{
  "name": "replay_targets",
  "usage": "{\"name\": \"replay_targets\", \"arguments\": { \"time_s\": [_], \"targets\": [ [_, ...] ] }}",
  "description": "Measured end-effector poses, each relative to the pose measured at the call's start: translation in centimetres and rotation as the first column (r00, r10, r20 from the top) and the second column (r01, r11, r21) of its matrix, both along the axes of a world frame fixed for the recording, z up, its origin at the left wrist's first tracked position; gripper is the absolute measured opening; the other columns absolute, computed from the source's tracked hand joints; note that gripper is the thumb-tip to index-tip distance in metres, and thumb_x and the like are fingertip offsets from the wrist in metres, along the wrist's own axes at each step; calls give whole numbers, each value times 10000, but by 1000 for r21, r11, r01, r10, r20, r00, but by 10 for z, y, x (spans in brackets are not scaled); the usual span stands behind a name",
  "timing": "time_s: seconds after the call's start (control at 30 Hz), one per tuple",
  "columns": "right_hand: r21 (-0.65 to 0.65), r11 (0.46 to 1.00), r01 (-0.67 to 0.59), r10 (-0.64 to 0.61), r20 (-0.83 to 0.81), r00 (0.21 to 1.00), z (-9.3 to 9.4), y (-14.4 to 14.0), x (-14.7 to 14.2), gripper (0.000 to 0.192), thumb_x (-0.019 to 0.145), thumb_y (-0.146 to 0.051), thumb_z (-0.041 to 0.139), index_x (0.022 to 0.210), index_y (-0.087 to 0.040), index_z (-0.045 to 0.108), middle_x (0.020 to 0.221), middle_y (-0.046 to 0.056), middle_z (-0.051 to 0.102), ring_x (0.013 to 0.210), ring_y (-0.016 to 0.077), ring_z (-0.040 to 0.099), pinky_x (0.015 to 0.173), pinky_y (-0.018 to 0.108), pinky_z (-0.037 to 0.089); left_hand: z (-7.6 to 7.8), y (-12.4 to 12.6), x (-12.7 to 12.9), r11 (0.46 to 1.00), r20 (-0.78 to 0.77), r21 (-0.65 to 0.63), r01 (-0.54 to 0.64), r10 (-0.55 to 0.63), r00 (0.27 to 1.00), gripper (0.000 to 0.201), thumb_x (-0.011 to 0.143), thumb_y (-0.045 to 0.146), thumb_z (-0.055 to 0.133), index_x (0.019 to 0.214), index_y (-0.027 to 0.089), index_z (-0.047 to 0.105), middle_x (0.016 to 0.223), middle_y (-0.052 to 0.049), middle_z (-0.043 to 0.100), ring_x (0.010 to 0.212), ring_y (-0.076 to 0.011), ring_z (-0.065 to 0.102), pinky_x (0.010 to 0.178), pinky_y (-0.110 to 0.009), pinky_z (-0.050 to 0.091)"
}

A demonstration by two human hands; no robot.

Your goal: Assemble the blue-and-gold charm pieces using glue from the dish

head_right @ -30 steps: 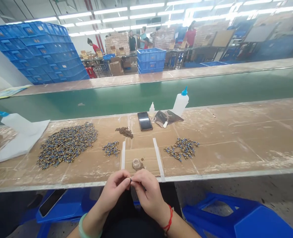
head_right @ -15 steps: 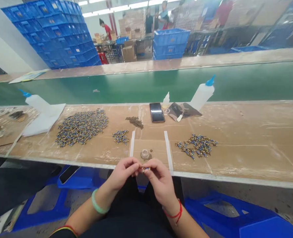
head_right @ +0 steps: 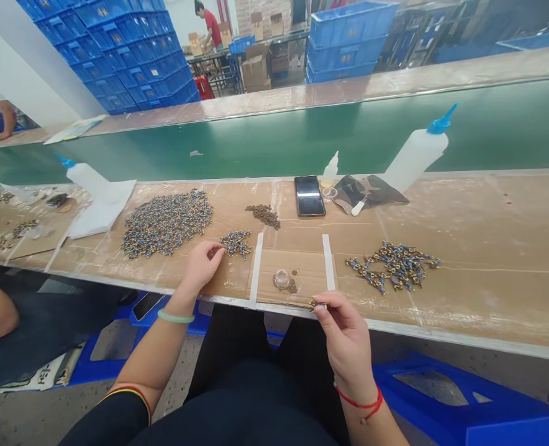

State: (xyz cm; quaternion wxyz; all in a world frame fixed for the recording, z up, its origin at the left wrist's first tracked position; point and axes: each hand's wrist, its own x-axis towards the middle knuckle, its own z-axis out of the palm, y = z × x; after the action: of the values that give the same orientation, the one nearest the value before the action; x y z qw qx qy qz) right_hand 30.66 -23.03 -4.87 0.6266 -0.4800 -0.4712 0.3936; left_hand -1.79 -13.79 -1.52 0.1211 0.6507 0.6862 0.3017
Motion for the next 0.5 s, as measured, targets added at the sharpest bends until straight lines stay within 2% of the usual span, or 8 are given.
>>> {"name": "replay_targets", "arguments": {
  "time_s": [0.17, 0.27, 0.4, 0.5],
  "targets": [
    [9, 1000, 29, -28, -31, 999, 3, 3, -3, 180, 877, -432, 827, 914, -258, 801, 861, 48, 734, 797, 196, 675, 693, 312, 548, 10, 29, 16, 995, -36, 36, 90, -88, 995, 127, 945, 222, 623, 970, 180, 740, 1024, -95, 774, 1004, -248, 695, 952, -388, 534],
    [10, 999, 49, -48, -59, 997, 2, 4, -5, 174, 875, -430, 833, 921, -264, 806, 883, 42, 744, 811, 185, 677, 711, 299, 550, 17, 58, 36, 980, -136, -17, 198, -198, 971, 144, 961, 234, 638, 1014, 190, 763, 1112, -91, 774, 1102, -249, 673, 1021, -395, 503],
    [-25, 998, 57, -59, -84, 995, -3, 1, -6, 166, 877, -418, 833, 938, -267, 806, 892, 37, 745, 839, 181, 678, 742, 291, 551, 25, 90, 64, 966, -243, -98, 239, -257, 936, 126, 915, 219, 696, 978, 204, 804, 1148, -98, 772, 1173, -305, 632, 1013, -451, 477],
    [-68, 995, 68, -74, -99, 992, -5, -4, -4, 179, 879, -424, 828, 948, -261, 805, 931, 49, 756, 881, 196, 687, 784, 307, 556, 29, 100, 77, 959, -290, -142, 246, -278, 916, 152, 897, 172, 680, 951, 210, 817, 1134, -102, 776, 1168, -316, 626, 972, -458, 471]
  ]
}}
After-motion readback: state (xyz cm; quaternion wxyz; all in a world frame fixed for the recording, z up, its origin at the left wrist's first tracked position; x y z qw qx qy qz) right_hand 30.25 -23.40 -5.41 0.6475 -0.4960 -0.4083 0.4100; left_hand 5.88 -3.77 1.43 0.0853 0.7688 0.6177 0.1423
